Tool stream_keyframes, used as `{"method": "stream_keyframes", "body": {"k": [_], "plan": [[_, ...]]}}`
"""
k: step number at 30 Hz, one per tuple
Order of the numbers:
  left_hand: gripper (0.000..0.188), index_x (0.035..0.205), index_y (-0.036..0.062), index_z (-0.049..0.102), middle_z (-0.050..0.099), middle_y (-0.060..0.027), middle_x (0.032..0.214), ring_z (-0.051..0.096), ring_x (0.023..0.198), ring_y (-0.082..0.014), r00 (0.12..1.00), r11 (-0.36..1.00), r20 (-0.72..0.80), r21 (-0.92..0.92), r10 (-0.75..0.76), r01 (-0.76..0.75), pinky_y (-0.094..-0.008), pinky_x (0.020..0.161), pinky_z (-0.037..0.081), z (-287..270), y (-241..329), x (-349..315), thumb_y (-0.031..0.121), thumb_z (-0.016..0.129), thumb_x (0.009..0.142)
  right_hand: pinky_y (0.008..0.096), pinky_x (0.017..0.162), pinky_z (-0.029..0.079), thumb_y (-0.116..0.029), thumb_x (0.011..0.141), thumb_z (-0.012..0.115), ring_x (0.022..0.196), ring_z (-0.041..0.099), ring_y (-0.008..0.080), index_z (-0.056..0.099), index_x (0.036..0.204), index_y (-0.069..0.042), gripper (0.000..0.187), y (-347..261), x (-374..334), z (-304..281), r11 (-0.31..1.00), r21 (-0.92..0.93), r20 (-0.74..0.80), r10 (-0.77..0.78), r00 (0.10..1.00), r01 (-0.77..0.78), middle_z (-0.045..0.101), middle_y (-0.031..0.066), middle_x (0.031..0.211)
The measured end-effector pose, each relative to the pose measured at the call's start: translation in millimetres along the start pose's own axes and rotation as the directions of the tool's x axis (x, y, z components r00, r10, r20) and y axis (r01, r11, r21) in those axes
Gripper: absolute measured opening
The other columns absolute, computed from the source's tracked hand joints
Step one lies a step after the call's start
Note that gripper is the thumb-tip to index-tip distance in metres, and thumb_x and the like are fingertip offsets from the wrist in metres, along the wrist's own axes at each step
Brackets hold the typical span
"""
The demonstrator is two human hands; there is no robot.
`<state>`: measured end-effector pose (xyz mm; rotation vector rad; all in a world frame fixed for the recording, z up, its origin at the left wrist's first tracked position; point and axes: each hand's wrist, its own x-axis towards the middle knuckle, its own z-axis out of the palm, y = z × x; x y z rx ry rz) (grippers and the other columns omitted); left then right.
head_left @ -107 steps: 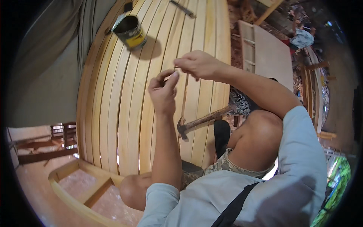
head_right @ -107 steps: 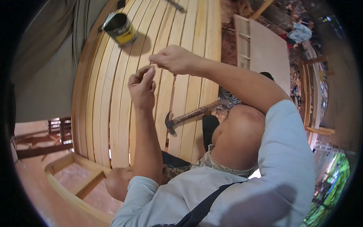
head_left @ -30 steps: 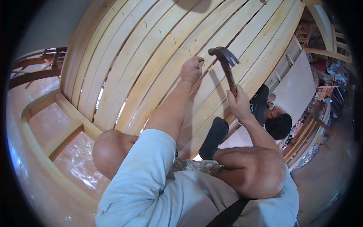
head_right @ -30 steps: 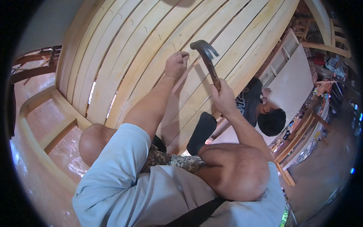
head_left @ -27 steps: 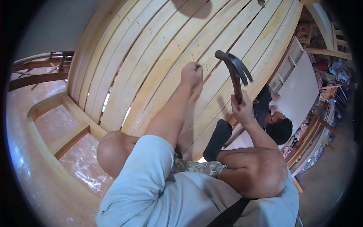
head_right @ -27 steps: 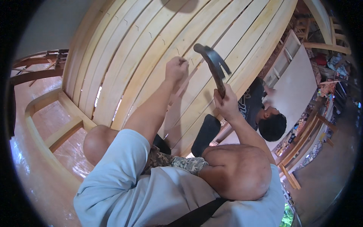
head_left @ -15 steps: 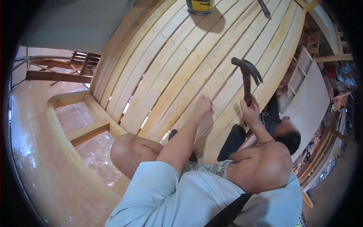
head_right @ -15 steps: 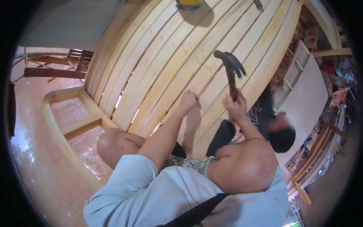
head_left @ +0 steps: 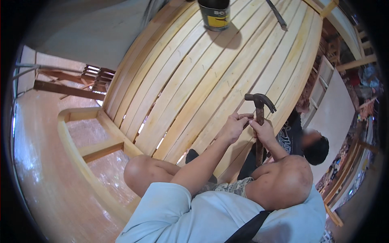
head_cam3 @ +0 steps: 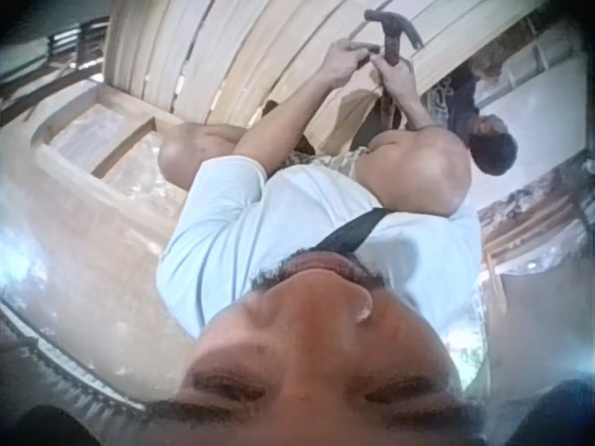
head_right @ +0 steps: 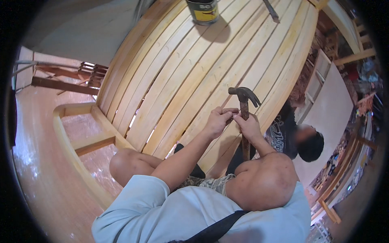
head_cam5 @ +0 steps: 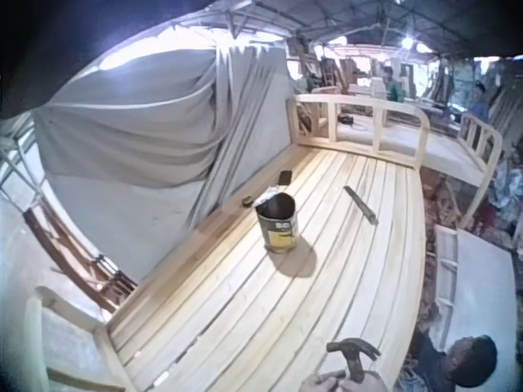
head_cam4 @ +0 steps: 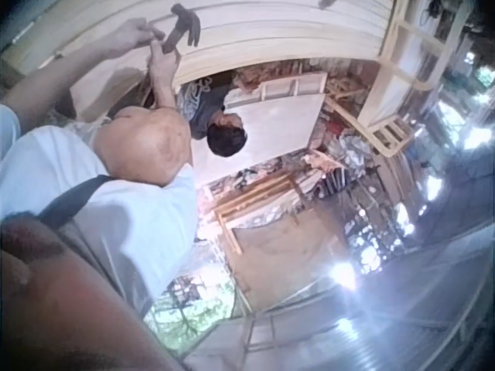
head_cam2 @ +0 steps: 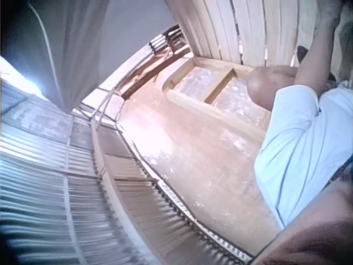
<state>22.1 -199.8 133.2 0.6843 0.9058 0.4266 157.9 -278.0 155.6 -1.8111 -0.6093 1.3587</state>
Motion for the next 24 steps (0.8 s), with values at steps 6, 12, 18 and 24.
{"method": "stream_keyframes", "body": {"k": [6,12,18,24], "plan": [[0.005,0.097,-0.0068,0.044,0.063,-0.0266,0.119,0.066,0.110,-0.0300,0.998,0.957,-0.002,-0.285,-0.057,0.054,-0.0347,0.098,0.055,22,-8,6,-0.005,0.049,0.096,0.0298,0.050,0.042,-0.026,0.091,0.065,0.052,0.052,0.0088,0.063,0.081,-0.005,0.024,11,-2,-13,0.999,0.018,-0.027,0.039,0.999,-0.038,0.054,-0.0010,0.060],[0.004,0.095,-0.0058,0.043,0.061,-0.0256,0.115,0.066,0.103,-0.0289,0.992,0.945,-0.058,-0.312,-0.116,0.092,-0.0350,0.088,0.058,38,-9,14,-0.005,0.047,0.096,0.0285,0.047,0.041,-0.024,0.088,0.070,0.051,0.052,0.0086,0.063,0.079,-0.005,0.022,16,0,-22,0.987,0.154,-0.037,0.049,0.998,-0.043,0.054,-0.0015,0.059],[0.000,0.095,-0.0056,0.046,0.061,-0.0230,0.105,0.064,0.103,-0.0315,0.967,0.848,-0.085,-0.503,-0.240,0.166,-0.0407,0.093,0.057,46,-15,25,-0.006,0.045,0.095,0.0282,0.047,0.043,-0.026,0.090,0.070,0.050,0.055,0.0092,0.064,0.079,-0.003,0.026,37,5,-26,0.991,0.132,-0.127,0.044,0.991,-0.027,0.055,-0.0003,0.060],[0.016,0.091,-0.0035,0.054,0.058,-0.0171,0.088,0.056,0.080,-0.0303,0.902,0.728,-0.091,-0.627,-0.423,0.278,-0.0446,0.084,0.053,12,-37,53,0.006,0.041,0.094,0.0264,0.046,0.042,-0.029,0.093,0.069,0.051,0.055,0.0083,0.065,0.089,0.000,0.030,37,5,-20,0.964,0.261,-0.058,0.060,0.997,-0.043,0.057,0.0002,0.059]]}}
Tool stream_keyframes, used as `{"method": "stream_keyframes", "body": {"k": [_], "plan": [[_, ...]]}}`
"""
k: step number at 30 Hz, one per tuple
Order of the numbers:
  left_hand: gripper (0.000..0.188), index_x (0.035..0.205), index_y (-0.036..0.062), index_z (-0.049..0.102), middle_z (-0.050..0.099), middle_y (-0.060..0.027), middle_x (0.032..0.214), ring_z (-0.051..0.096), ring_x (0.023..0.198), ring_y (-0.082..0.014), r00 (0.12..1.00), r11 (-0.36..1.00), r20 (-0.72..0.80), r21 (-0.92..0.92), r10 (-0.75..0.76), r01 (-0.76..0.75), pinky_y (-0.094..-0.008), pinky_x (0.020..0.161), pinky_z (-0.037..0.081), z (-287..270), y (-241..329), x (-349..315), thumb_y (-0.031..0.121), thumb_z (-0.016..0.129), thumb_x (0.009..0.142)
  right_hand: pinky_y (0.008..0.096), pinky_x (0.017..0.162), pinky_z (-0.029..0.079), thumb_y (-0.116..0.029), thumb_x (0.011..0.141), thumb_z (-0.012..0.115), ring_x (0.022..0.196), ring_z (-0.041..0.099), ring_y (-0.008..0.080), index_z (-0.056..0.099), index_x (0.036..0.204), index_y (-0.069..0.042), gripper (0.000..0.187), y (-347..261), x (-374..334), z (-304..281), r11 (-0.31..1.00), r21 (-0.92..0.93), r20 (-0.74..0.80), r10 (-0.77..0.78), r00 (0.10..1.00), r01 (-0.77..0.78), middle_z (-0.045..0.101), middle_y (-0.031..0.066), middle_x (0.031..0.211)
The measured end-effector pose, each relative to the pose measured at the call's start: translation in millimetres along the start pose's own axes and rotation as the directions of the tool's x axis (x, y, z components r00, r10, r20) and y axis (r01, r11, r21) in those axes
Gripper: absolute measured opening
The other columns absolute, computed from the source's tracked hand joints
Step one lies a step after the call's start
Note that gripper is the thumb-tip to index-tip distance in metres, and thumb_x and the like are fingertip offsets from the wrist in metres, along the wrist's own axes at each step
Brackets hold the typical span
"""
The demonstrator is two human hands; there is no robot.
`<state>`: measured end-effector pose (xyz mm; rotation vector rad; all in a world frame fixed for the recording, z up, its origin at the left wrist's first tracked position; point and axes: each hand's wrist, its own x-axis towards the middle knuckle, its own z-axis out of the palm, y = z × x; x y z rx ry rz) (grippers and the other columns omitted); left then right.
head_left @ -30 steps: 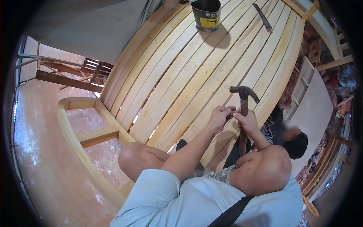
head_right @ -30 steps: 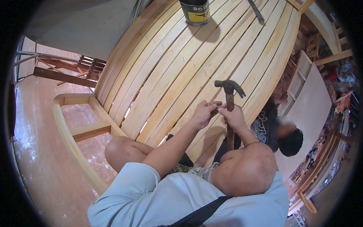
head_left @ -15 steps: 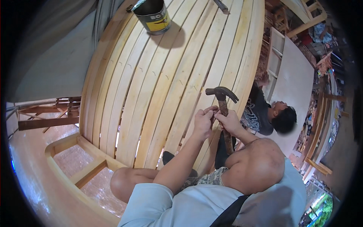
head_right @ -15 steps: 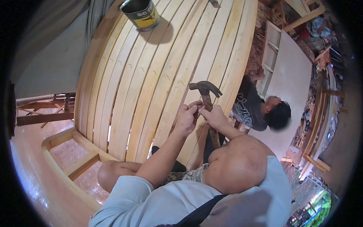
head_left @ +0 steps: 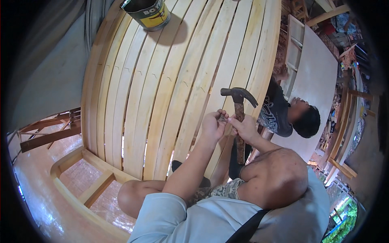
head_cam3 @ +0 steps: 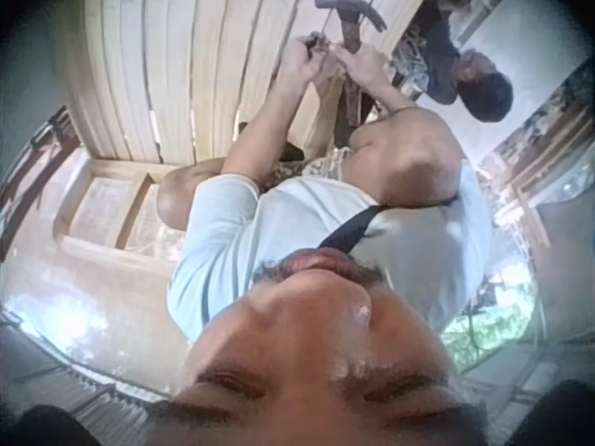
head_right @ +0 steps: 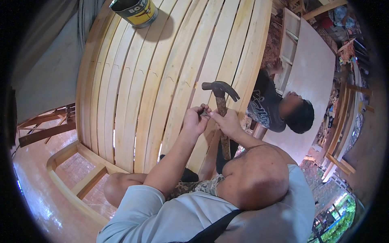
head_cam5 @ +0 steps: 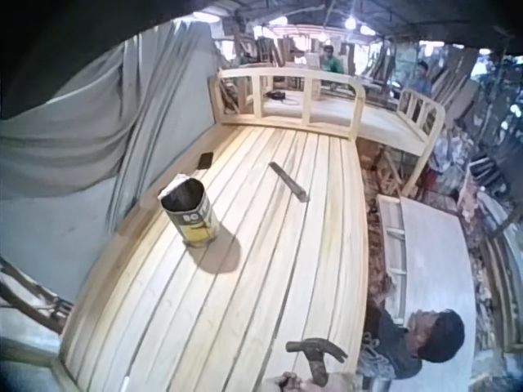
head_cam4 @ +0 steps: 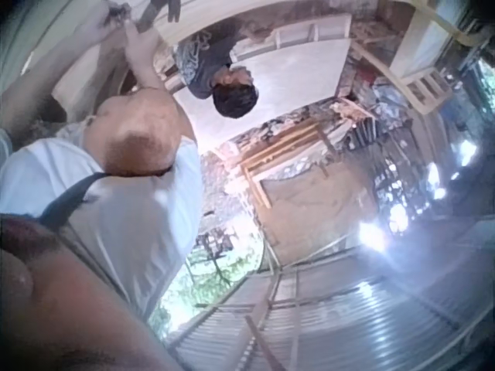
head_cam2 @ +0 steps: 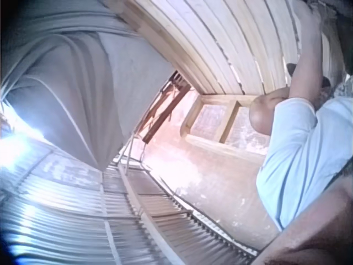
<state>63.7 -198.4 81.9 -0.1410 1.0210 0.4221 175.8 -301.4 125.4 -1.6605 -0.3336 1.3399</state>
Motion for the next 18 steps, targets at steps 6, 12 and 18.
{"method": "stream_keyframes", "body": {"k": [6,12,18], "plan": [[0.019,0.077,0.0080,0.048,0.053,-0.0076,0.076,0.048,0.065,-0.0196,0.999,0.992,0.042,-0.129,0.019,-0.014,-0.0316,0.061,0.043,36,1,-7,0.017,0.044,0.093,0.0261,0.047,0.042,-0.025,0.094,0.067,0.050,0.054,0.0082,0.064,0.091,0.000,0.025,-5,-6,-9,0.995,-0.097,0.030,0.012,0.999,-0.010,0.056,0.0003,0.059],[0.028,0.070,0.0136,0.041,0.047,0.0010,0.063,0.038,0.052,-0.0087,0.993,0.947,0.029,0.301,0.111,-0.114,-0.0287,0.048,0.033,31,29,-2,0.021,0.048,0.096,0.0303,0.052,0.046,-0.029,0.091,0.068,0.054,0.057,0.0118,0.063,0.089,0.000,0.029,-7,0,-27,0.985,-0.172,-0.046,0.023,0.999,-0.030,0.058,0.0029,0.061],[0.023,0.074,0.0055,0.059,0.054,-0.0021,0.063,0.049,0.057,-0.0128,0.952,0.280,0.236,0.917,0.196,-0.285,-0.0311,0.052,0.042,14,30,-1,0.023,0.069,0.086,0.0393,0.069,0.050,-0.032,0.088,0.068,0.070,0.064,0.0221,0.064,0.089,0.001,0.034,3,9,-34,0.889,-0.456,-0.194,-0.061,0.979,-0.035,0.062,0.0102,0.069]]}}
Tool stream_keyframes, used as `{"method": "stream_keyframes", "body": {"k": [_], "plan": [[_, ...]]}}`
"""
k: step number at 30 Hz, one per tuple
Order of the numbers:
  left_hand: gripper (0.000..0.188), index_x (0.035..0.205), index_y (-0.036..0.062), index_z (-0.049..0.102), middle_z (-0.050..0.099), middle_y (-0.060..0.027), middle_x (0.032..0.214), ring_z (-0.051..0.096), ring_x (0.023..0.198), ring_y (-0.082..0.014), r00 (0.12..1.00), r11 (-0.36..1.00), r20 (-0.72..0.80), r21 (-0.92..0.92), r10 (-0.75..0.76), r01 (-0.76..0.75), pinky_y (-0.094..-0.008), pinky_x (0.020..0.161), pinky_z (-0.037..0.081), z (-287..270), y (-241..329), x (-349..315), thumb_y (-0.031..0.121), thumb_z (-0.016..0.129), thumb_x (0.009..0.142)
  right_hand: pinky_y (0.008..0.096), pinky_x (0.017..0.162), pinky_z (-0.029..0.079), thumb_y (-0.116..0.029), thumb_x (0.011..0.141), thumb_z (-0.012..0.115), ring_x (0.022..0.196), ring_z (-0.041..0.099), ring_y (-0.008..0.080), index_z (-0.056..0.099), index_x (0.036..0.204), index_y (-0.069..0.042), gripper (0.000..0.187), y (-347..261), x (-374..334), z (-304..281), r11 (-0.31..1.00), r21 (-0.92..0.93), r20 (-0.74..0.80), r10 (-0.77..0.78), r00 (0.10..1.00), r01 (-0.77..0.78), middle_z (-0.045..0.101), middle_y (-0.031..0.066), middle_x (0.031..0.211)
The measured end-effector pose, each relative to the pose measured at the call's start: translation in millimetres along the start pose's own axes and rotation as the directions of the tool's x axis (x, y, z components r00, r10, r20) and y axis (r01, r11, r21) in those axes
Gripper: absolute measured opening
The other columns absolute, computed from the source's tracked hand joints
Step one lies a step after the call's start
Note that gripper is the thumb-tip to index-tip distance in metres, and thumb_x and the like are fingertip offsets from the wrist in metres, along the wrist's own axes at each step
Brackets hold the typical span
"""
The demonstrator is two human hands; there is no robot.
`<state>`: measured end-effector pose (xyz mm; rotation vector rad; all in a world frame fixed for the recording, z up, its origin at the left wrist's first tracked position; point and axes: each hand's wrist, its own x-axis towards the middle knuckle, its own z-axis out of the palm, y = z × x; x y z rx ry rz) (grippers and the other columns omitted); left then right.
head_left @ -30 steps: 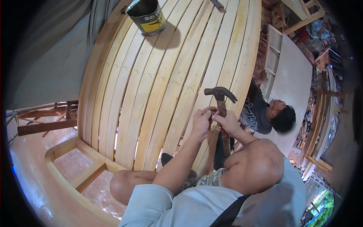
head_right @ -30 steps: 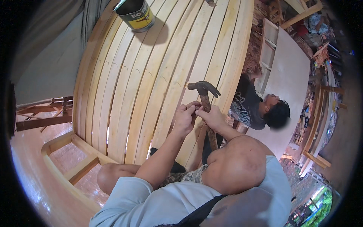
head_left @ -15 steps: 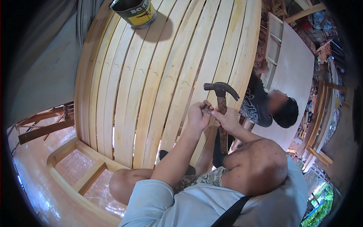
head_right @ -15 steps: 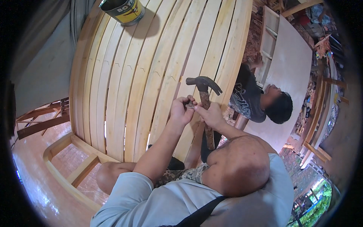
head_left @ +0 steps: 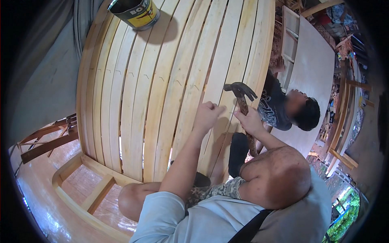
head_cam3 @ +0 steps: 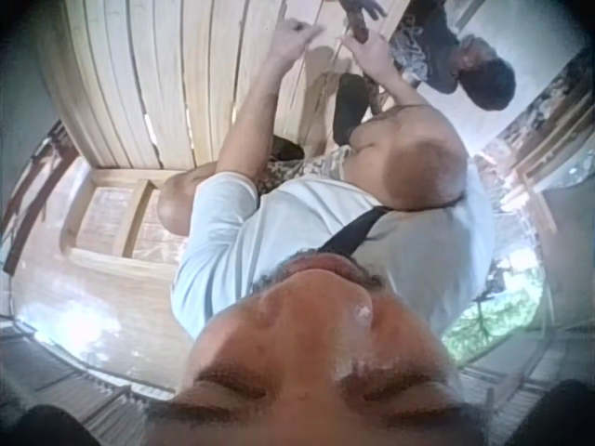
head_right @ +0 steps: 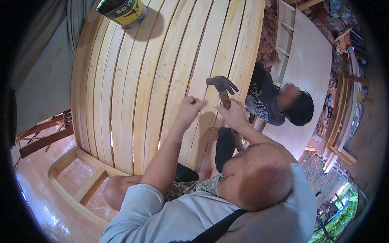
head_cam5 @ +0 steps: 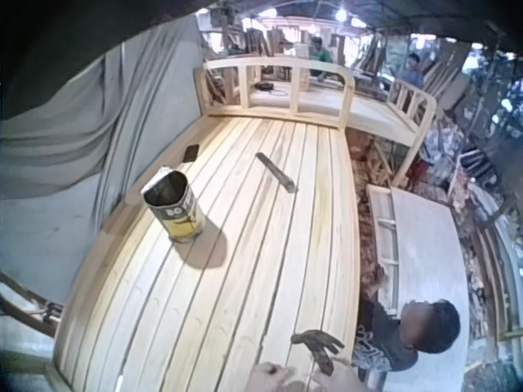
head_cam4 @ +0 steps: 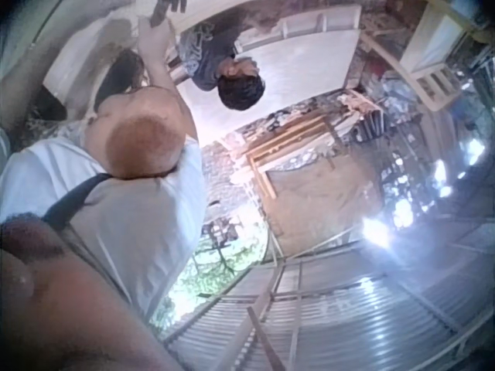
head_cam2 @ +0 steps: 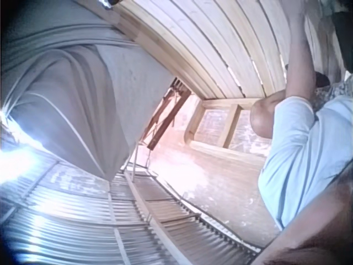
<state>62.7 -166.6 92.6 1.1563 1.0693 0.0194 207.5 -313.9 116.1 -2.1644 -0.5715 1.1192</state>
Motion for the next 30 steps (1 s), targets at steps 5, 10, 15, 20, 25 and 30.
{"method": "stream_keyframes", "body": {"k": [5,10,15,20,25,30], "plan": [[0.028,0.083,0.0028,0.070,0.067,-0.0168,0.075,0.066,0.070,-0.0261,0.943,0.824,0.194,0.459,0.271,-0.331,-0.0376,0.066,0.053,22,20,-21,0.024,0.082,0.071,0.0384,0.067,0.050,-0.027,0.087,0.066,0.069,0.065,0.0215,0.065,0.087,0.002,0.028,5,-6,-1,0.997,0.015,0.114,0.076,0.991,-0.078,0.063,0.0104,0.069],[0.028,0.086,0.0042,0.073,0.070,-0.0200,0.083,0.069,0.081,-0.0302,0.963,0.780,0.257,0.587,0.076,-0.218,-0.0393,0.074,0.054,16,23,-21,0.025,0.084,0.071,0.0346,0.052,0.046,-0.024,0.089,0.066,0.053,0.058,0.0162,0.065,0.083,0.000,0.024,6,-7,-1,0.991,0.014,0.264,0.128,0.956,-0.136,0.059,0.0066,0.061],[0.029,0.087,0.0049,0.074,0.070,-0.0202,0.085,0.069,0.084,-0.0325,0.924,0.722,0.375,0.621,0.068,-0.306,-0.0414,0.078,0.055,12,10,-18,0.026,0.084,0.071,0.0295,0.044,0.042,-0.020,0.091,0.064,0.045,0.051,0.0108,0.062,0.080,-0.003,0.020,1,-13,4,0.953,0.194,0.351,0.153,0.924,-0.232,0.054,0.0012,0.058],[0.025,0.088,0.0054,0.073,0.070,-0.0205,0.085,0.068,0.084,-0.0356,0.912,0.706,0.405,0.625,0.071,-0.332,-0.0426,0.078,0.054,20,3,-18,0.025,0.080,0.073,0.0283,0.043,0.042,-0.018,0.092,0.063,0.045,0.051,0.0101,0.062,0.082,-0.003,0.017,10,-14,4,0.917,0.284,0.420,0.145,0.896,-0.281,0.053,0.0002,0.057],[0.020,0.087,0.0044,0.072,0.070,-0.0188,0.082,0.069,0.080,-0.0311,0.928,0.724,0.284,0.584,0.241,-0.366,-0.0400,0.074,0.054,23,-34,-5,0.021,0.075,0.077,0.0303,0.049,0.046,-0.013,0.087,0.059,0.052,0.056,0.0120,0.062,0.089,-0.001,0.013,12,-13,3,0.984,0.093,0.218,0.131,0.967,-0.154,0.055,0.0032,0.060],[0.013,0.092,0.0006,0.070,0.069,-0.0085,0.078,0.065,0.074,-0.0132,0.922,0.946,-0.258,0.227,0.289,-0.233,-0.0295,0.068,0.052,-9,-48,39,0.012,0.068,0.086,0.0302,0.052,0.046,-0.012,0.086,0.056,0.054,0.056,0.0129,0.061,0.103,0.000,0.022,-30,0,-34,0.993,0.121,0.204,-0.035,0.978,0.010,0.056,0.0036,0.063]]}}
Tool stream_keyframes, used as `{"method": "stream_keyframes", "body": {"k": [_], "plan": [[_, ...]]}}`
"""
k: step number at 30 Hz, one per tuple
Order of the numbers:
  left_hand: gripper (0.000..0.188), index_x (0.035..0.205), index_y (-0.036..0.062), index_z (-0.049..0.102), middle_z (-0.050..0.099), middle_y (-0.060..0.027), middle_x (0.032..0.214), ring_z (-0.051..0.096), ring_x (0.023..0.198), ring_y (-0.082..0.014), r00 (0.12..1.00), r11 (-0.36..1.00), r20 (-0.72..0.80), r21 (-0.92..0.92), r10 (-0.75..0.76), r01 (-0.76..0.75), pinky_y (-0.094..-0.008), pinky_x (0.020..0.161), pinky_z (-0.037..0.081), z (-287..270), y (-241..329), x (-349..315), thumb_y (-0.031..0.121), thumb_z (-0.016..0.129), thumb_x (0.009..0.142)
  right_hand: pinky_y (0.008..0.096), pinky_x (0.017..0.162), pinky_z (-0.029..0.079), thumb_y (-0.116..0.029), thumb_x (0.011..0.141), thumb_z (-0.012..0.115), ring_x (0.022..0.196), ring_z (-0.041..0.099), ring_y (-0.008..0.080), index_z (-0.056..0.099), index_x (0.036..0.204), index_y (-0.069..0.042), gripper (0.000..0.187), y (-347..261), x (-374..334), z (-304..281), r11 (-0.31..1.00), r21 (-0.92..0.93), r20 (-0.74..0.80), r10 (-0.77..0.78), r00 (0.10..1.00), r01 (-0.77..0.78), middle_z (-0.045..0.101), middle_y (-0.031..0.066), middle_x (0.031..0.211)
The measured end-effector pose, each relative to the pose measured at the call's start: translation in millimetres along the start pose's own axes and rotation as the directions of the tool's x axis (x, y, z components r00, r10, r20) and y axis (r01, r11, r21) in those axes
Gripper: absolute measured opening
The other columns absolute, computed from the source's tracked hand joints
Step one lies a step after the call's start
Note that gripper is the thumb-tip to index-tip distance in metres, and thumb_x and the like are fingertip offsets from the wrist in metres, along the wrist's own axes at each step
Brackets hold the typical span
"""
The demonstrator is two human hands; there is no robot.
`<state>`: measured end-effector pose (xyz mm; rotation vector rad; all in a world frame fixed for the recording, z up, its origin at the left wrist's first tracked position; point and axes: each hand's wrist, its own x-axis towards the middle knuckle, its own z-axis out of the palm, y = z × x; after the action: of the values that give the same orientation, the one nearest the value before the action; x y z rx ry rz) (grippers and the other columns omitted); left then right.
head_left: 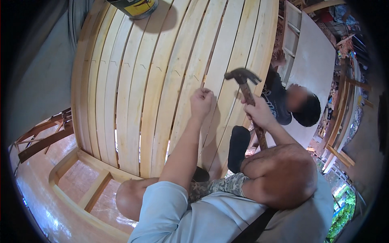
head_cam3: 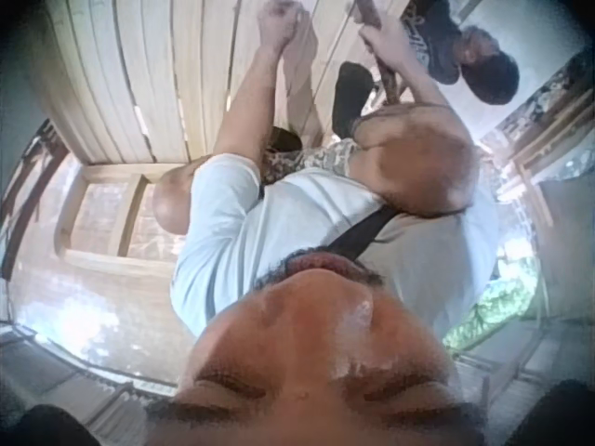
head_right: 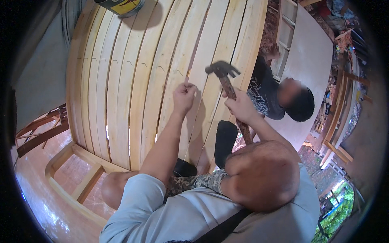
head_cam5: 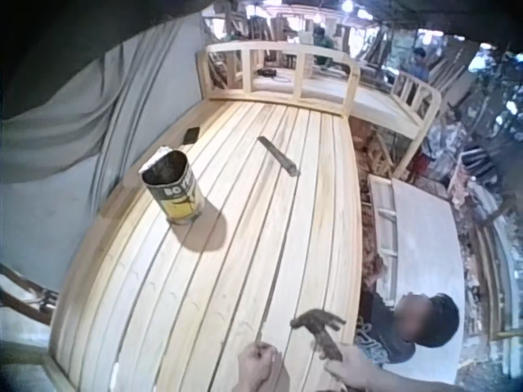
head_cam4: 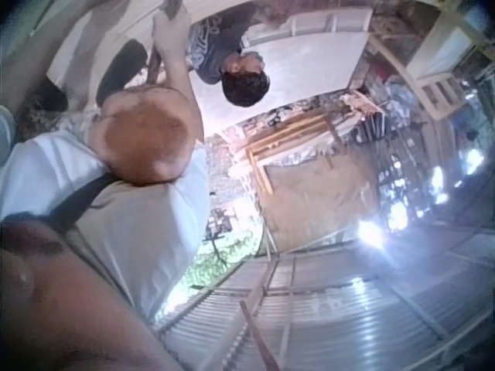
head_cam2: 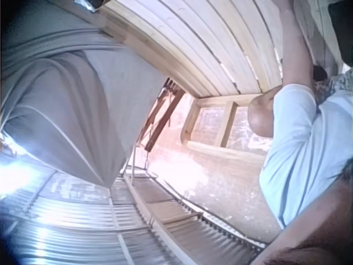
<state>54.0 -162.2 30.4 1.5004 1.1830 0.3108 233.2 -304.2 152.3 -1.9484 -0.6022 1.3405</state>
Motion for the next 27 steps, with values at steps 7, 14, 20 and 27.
{"method": "stream_keyframes", "body": {"k": [7,14,20,27], "plan": [[0.012,0.097,-0.0005,0.071,0.067,-0.0007,0.079,0.058,0.071,-0.0048,0.973,0.949,-0.231,-0.308,-0.012,-0.062,-0.0226,0.065,0.049,26,5,33,0.008,0.065,0.091,0.0282,0.050,0.044,-0.020,0.093,0.066,0.053,0.052,0.0093,0.055,0.106,-0.003,0.025,-3,-12,-8,0.964,0.257,0.071,-0.084,0.994,0.063,0.052,-0.0005,0.063],[0.016,0.101,-0.0034,0.070,0.072,-0.0099,0.089,0.067,0.080,-0.0146,0.952,0.948,-0.263,-0.230,0.155,-0.218,-0.0258,0.075,0.053,38,-1,28,0.008,0.063,0.092,0.0267,0.049,0.041,-0.019,0.088,0.070,0.052,0.051,0.0083,0.055,0.089,-0.003,0.022,43,-21,-10,0.992,-0.033,-0.038,0.122,0.992,-0.123,0.053,0.0005,0.065],[0.008,0.089,-0.0020,0.070,0.073,-0.0156,0.095,0.071,0.083,-0.0232,0.908,0.935,-0.300,-0.106,0.293,-0.337,-0.0289,0.076,0.056,43,-8,30,0.005,0.065,0.090,0.0294,0.054,0.044,-0.029,0.094,0.065,0.059,0.054,0.0101,0.057,0.092,-0.001,0.029,49,-22,0,0.975,-0.098,0.039,0.205,0.978,-0.200,0.055,0.0028,0.068],[0.012,0.074,0.0000,0.065,0.073,-0.0107,0.094,0.071,0.079,-0.0251,0.852,0.898,-0.303,0.034,0.427,-0.438,-0.0297,0.070,0.056,49,-3,27,0.002,0.070,0.085,0.0330,0.060,0.045,-0.035,0.098,0.060,0.065,0.054,0.0139,0.061,0.102,0.002,0.037,41,-22,-3,0.992,-0.127,0.019,0.026,0.999,-0.024,0.056,0.0055,0.068]]}}
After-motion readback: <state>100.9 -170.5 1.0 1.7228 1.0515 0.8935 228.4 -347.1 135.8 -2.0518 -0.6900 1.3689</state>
